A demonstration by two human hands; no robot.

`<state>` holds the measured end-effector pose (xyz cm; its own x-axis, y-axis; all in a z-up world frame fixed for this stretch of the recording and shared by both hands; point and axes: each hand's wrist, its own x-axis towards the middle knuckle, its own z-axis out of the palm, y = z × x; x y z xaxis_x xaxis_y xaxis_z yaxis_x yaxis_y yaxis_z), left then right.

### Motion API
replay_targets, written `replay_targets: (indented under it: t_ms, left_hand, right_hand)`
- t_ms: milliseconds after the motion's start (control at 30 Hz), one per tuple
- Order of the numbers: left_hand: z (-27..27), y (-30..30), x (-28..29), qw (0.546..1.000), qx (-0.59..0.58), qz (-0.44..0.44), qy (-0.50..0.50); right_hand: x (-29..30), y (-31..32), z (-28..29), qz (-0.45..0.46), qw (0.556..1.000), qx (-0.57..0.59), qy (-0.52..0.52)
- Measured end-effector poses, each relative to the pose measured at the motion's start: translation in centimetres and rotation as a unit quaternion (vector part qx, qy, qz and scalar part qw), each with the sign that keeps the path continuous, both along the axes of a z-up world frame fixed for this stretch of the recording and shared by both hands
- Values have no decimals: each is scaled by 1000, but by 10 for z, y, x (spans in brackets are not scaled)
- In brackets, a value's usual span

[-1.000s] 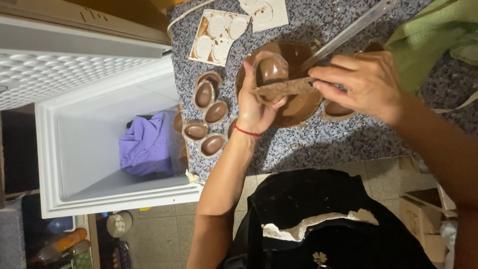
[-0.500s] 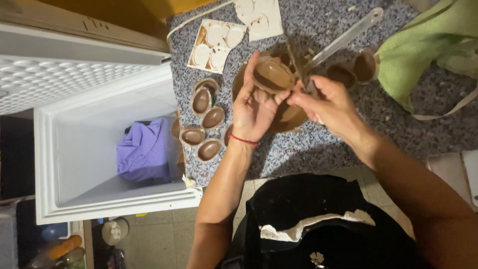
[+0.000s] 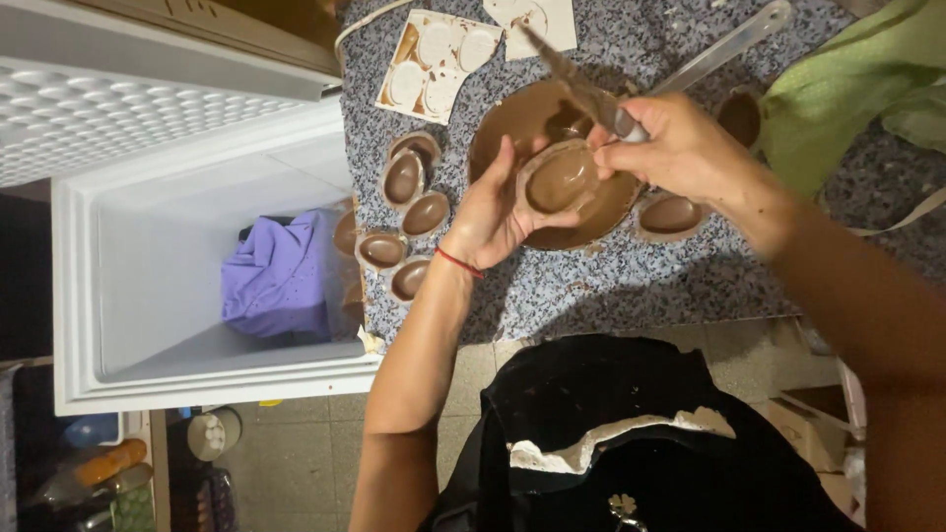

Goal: Filling egg-shaped molds with melted chocolate and placing them in a freezer

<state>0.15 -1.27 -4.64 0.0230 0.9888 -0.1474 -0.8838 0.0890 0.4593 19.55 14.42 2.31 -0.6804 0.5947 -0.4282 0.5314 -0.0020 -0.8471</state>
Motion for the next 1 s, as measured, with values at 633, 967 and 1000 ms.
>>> replay_targets:
  t_ms: [633, 967, 1000]
  left_hand:
    - [-14, 23, -1, 984, -148, 97, -23]
    - [-24, 30, 8, 972, -135, 189, -28]
    - [-24, 30, 11, 972, -138, 190, -30]
  right_hand:
    - [65, 27, -74, 129, 703, 697, 60]
    - [64, 4, -83, 122, 839, 520, 102]
    - [67, -1, -85, 123, 841, 518, 101]
